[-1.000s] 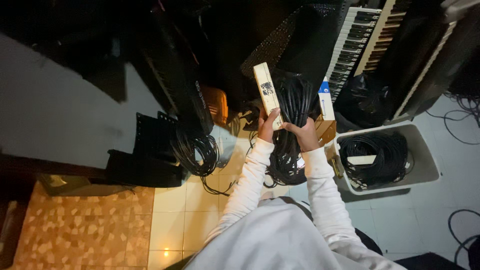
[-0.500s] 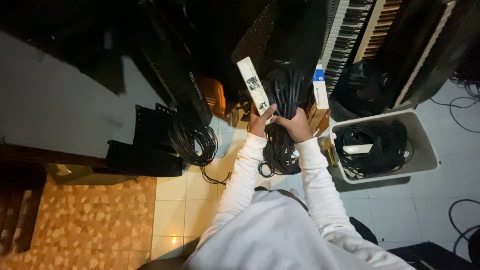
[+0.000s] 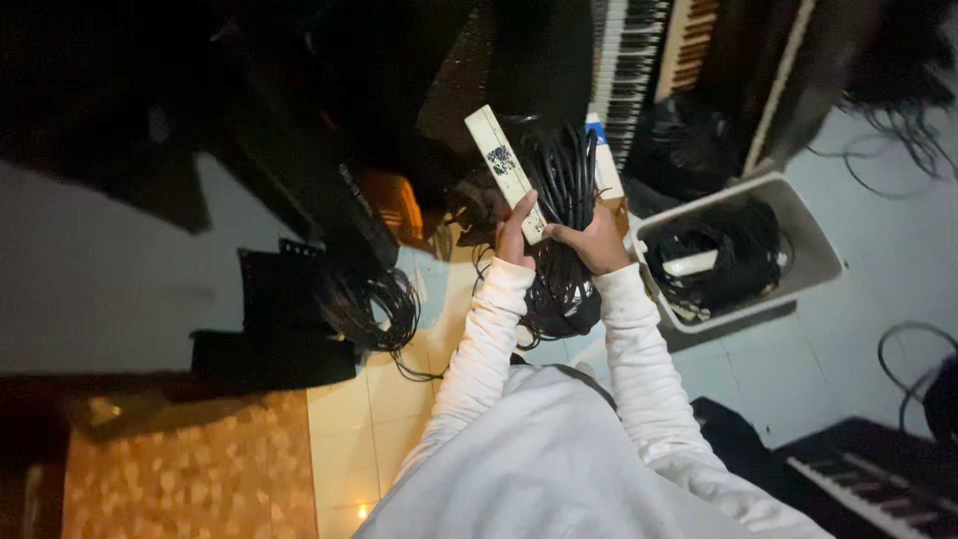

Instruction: The person organizes coils of black cables and power strips by hand, placing them into a white plastic bin on the floor in a room with musical instruments.

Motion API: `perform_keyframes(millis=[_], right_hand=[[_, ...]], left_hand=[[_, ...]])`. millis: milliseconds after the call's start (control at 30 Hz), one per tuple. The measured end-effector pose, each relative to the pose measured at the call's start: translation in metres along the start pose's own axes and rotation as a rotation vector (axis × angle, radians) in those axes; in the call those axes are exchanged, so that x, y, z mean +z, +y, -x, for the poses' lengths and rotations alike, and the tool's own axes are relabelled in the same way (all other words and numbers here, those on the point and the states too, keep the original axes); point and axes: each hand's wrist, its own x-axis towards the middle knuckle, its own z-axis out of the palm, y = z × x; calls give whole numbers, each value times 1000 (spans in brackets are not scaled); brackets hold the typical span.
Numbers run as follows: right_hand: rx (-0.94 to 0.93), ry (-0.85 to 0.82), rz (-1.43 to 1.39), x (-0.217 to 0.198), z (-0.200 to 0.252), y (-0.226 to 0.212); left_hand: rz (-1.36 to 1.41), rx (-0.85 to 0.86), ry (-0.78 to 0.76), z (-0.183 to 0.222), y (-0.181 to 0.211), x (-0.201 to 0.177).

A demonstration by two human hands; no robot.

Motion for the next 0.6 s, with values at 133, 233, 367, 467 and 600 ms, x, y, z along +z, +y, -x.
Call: perform_keyframes(millis=[133, 233, 367, 467, 600], right_hand=[[-99, 130, 150, -2, 9, -1], [-290, 256, 191, 4, 15, 4], [-32, 359, 75, 9, 36, 12], [-3, 473, 10, 12, 56, 16], [20, 631, 13, 10, 94, 13]], left_hand=[[-130, -143, -54, -8, 5, 7], [-203, -179, -129, -11, 6, 7], [-134, -273, -246, -10, 1, 14], [-147, -302, -346, -5, -9, 21], [-137, -384, -483, 13, -28, 32]])
